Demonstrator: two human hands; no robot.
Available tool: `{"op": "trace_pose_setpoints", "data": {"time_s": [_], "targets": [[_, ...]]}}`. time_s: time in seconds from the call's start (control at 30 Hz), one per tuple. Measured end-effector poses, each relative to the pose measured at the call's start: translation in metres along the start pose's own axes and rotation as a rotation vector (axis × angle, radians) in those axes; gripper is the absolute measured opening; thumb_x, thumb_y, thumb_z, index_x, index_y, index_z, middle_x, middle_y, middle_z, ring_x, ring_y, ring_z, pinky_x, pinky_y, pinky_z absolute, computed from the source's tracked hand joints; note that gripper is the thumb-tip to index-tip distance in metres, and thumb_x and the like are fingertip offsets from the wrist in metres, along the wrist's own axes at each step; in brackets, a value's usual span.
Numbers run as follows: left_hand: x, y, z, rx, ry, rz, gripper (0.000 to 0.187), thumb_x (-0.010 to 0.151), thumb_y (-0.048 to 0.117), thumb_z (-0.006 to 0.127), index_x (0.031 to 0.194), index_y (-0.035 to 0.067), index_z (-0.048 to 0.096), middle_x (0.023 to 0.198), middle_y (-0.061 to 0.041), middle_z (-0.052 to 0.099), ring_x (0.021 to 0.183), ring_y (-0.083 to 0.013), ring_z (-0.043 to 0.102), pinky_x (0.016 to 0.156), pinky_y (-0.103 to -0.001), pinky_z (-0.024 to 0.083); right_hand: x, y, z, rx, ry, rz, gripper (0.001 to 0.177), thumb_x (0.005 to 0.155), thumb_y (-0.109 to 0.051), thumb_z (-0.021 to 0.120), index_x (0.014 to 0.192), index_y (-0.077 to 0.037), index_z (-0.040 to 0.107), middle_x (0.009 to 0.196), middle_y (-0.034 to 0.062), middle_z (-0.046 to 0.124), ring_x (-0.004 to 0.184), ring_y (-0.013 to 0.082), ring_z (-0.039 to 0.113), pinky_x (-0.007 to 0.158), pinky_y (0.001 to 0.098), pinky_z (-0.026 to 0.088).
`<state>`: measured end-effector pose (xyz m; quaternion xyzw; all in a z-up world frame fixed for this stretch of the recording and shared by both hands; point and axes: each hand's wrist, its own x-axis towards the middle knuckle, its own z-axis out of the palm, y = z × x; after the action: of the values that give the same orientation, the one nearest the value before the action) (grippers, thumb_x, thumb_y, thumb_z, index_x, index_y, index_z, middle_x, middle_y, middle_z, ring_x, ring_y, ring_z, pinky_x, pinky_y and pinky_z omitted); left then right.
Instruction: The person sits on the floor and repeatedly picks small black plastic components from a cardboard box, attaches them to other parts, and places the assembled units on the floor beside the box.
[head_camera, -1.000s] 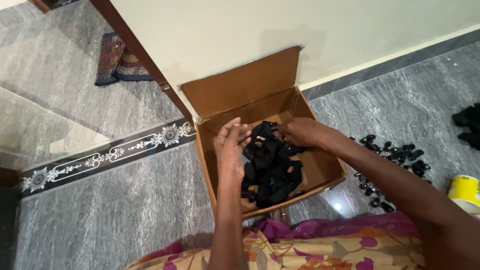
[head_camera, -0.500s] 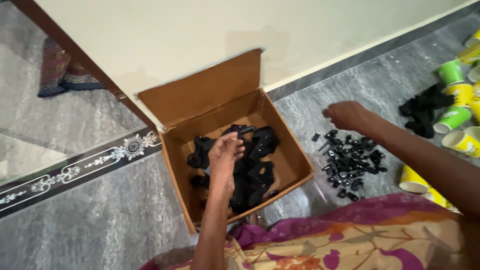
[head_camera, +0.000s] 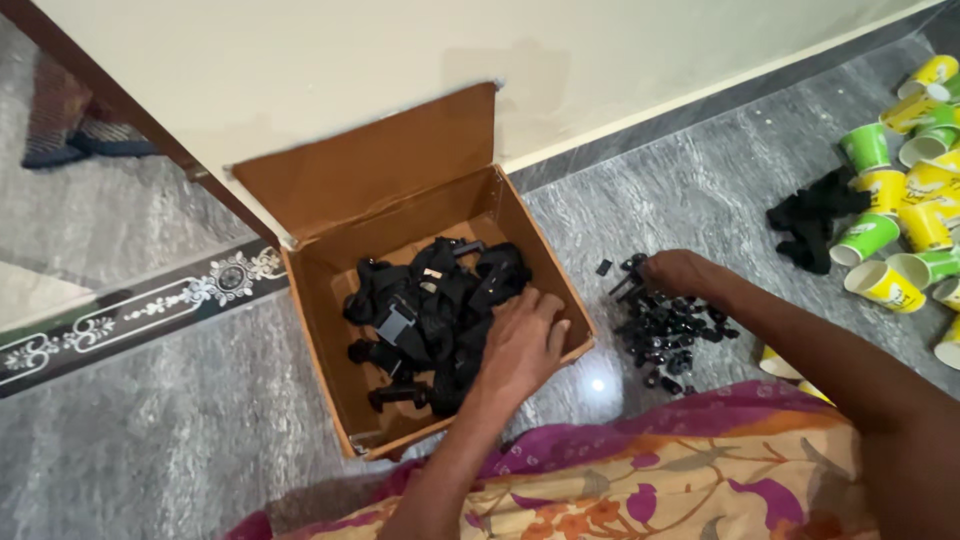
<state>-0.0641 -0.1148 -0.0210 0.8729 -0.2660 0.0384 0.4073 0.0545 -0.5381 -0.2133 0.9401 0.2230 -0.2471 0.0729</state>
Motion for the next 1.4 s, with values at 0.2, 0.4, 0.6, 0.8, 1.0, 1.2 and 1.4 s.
{"op": "trace_pose_setpoints", "data": {"time_s": [0.2,0.4,0.6,0.8,1.0,1.2,1.4], "targets": [[-0.001,-0.012,-0.013,0.157,-0.337,-0.005,0.027,0.088,0.017,0.072,0.107,0.000,0.068,0.122,-0.024,0.061,0.115,-0.0437,0.058,0.093,-0.053,0.046,0.010,-0.029,0.003,0.036,0.161,-0.274,0.011,0.084,-0.016,0.068,0.085,-0.007,0.072,0.086,0.0173,0.073,0.080,0.0386,0.070,0.071,0.0480,0.058],[-0.004,-0.024,-0.012,0.230,-0.340,-0.068,0.039,0.084,0.019,0.074,0.117,0.000,0.066,0.125,-0.025,0.060,0.119,-0.0429,0.056,0.094,-0.053,0.045,0.001,-0.077,0.016,-0.013,0.024,-0.218,0.014,0.076,-0.012,0.070,0.089,-0.008,0.073,0.087,0.0154,0.073,0.085,0.0353,0.073,0.074,0.0459,0.059],[-0.008,-0.037,-0.020,0.252,-0.320,-0.151,0.040,0.085,0.022,0.074,0.121,0.005,0.067,0.119,-0.022,0.064,0.113,-0.0405,0.060,0.094,-0.052,0.046,0.003,-0.084,0.027,-0.012,0.127,-0.303,0.027,0.075,-0.018,0.074,0.100,-0.009,0.072,0.087,0.0167,0.073,0.081,0.0373,0.072,0.067,0.0469,0.058],[-0.004,-0.042,-0.027,0.251,-0.262,-0.128,0.032,0.088,0.024,0.074,0.113,0.005,0.070,0.116,-0.021,0.067,0.109,-0.0407,0.064,0.091,-0.052,0.050,0.005,-0.092,0.021,-0.172,0.006,-0.238,0.016,0.088,-0.016,0.063,0.103,-0.014,0.069,0.096,0.0124,0.073,0.085,0.0332,0.074,0.068,0.0455,0.060],[-0.003,-0.059,-0.034,0.266,-0.232,-0.211,0.034,0.085,0.024,0.076,0.111,0.004,0.069,0.118,-0.021,0.066,0.109,-0.0404,0.064,0.091,-0.051,0.050,0.002,-0.056,-0.052,0.052,0.110,0.152,0.023,0.087,-0.027,0.068,0.100,-0.009,0.073,0.093,0.0168,0.077,0.087,0.0341,0.074,0.080,0.0454,0.059],[0.001,-0.069,-0.046,0.274,-0.111,-0.194,0.035,0.085,0.024,0.077,0.112,0.003,0.069,0.117,-0.023,0.066,0.110,-0.0410,0.063,0.092,-0.051,0.049,-0.040,-0.100,-0.167,0.806,0.506,0.153,0.032,0.099,-0.022,0.061,0.125,-0.004,0.067,0.107,0.0124,0.078,0.093,0.0264,0.079,0.082,0.0416,0.063],[0.001,-0.058,-0.075,0.104,0.027,-0.092,0.032,0.087,0.022,0.075,0.114,0.004,0.070,0.115,-0.022,0.067,0.109,-0.0396,0.064,0.094,-0.047,0.051,-0.058,-0.227,-0.220,1.000,0.297,0.063,0.036,0.099,-0.025,0.057,0.130,-0.010,0.069,0.112,0.0116,0.082,0.102,0.0179,0.078,0.092,0.0351,0.060]]}}
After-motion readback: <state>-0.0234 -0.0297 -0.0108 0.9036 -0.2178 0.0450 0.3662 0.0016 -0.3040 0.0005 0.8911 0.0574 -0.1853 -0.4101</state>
